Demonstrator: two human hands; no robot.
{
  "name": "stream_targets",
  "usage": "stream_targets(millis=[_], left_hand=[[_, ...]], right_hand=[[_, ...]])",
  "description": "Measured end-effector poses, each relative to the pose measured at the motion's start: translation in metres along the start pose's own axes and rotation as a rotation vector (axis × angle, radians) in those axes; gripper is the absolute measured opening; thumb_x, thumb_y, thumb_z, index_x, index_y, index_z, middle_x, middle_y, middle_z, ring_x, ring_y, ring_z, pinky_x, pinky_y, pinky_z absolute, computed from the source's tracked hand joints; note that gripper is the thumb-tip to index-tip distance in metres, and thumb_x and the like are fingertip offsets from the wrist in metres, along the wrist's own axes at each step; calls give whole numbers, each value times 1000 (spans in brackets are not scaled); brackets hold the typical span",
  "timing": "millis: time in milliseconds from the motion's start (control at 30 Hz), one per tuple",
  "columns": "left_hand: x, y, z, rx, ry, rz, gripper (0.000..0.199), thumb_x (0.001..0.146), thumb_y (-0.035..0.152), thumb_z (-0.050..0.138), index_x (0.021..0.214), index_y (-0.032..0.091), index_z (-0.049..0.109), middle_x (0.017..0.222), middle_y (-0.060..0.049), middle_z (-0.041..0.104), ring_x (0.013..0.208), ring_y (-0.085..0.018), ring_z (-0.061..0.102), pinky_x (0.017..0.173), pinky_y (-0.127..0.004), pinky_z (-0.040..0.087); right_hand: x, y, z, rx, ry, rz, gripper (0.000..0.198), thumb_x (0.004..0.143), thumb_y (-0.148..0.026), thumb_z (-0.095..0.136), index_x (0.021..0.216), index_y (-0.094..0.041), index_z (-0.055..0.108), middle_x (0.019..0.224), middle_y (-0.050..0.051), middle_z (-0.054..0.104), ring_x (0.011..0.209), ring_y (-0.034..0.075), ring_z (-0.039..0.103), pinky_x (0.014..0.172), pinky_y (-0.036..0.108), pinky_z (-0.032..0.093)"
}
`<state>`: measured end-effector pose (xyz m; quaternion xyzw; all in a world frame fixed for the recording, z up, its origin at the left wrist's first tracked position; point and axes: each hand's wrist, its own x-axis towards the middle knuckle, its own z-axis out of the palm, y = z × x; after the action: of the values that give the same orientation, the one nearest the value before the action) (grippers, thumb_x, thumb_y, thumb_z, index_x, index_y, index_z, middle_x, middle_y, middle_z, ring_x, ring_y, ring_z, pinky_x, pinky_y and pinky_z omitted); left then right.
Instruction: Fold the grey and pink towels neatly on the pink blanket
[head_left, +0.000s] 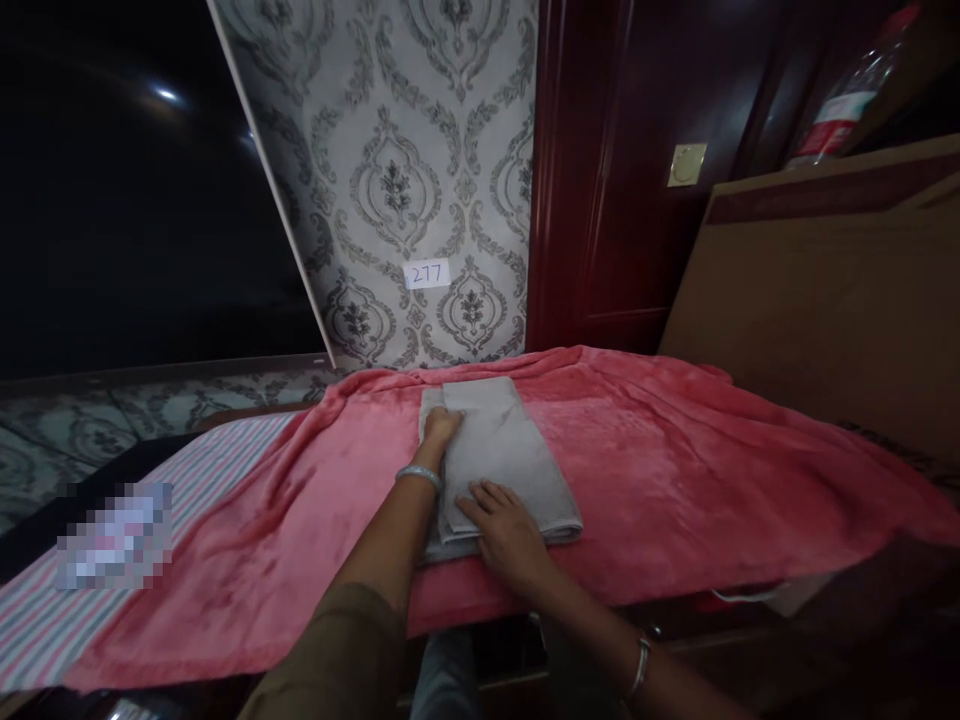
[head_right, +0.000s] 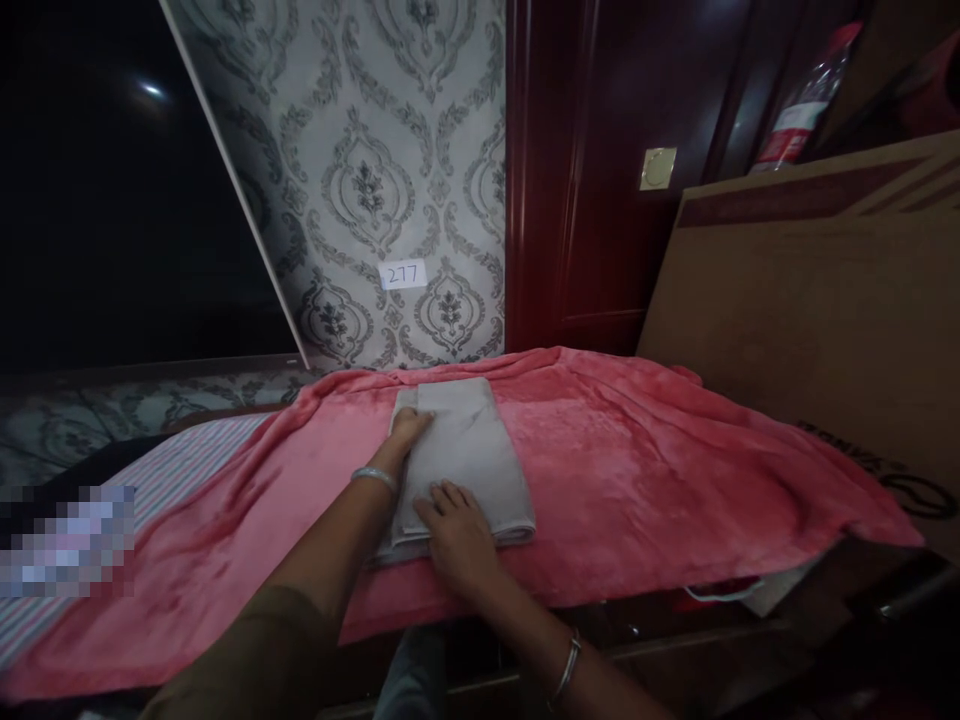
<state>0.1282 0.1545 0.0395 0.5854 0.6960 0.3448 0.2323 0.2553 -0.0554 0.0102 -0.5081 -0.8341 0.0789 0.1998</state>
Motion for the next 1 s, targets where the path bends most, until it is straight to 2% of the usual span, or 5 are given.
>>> stream_targets(millis=[200, 300, 567, 767, 1000], left_hand=[[8, 0, 3, 52, 67, 32, 16, 78, 12, 62, 91, 16, 69, 101, -10, 75, 98, -23, 69, 76, -25, 49], [12, -5, 4, 65, 56, 8, 17, 74, 8, 64, 89, 15, 69, 97, -11, 75, 95, -25, 70, 74, -27, 50], [38, -2, 7, 33, 49, 27, 32, 77, 26, 72, 106, 16, 68, 101, -11, 76, 99, -23, 71, 77, -26, 52], [46, -1, 11, 71, 75, 74, 27, 82, 16, 63, 108, 15, 68, 117, -13, 72, 116, -24, 64, 92, -27, 48], [50, -5, 10, 64, 41, 39, 26, 75, 6, 63, 98, 16, 70, 105, -13, 75, 105, -26, 69, 85, -29, 51]], right_hand=[[5, 0, -1, 47, 45, -14, 64, 85, -5, 45, 145, -24, 54, 152, 8, 49, 141, 21, 42, 119, 40, 30], [4, 0, 5, 36, 34, -30, 57, 89, -8, 44, 142, -24, 57, 151, 7, 50, 142, 23, 41, 120, 43, 28], [1, -3, 8, 64, -34, 8, 54, 92, -13, 47, 143, -25, 56, 154, 7, 46, 145, 23, 37, 121, 44, 25], [4, -1, 10, 105, -35, 13, 52, 94, -17, 47, 144, -25, 56, 154, 6, 46, 144, 22, 38, 122, 41, 23], [3, -1, 9, 125, -5, 26, 51, 93, -16, 47, 141, -27, 58, 153, 4, 48, 144, 22, 39, 121, 41, 24]])
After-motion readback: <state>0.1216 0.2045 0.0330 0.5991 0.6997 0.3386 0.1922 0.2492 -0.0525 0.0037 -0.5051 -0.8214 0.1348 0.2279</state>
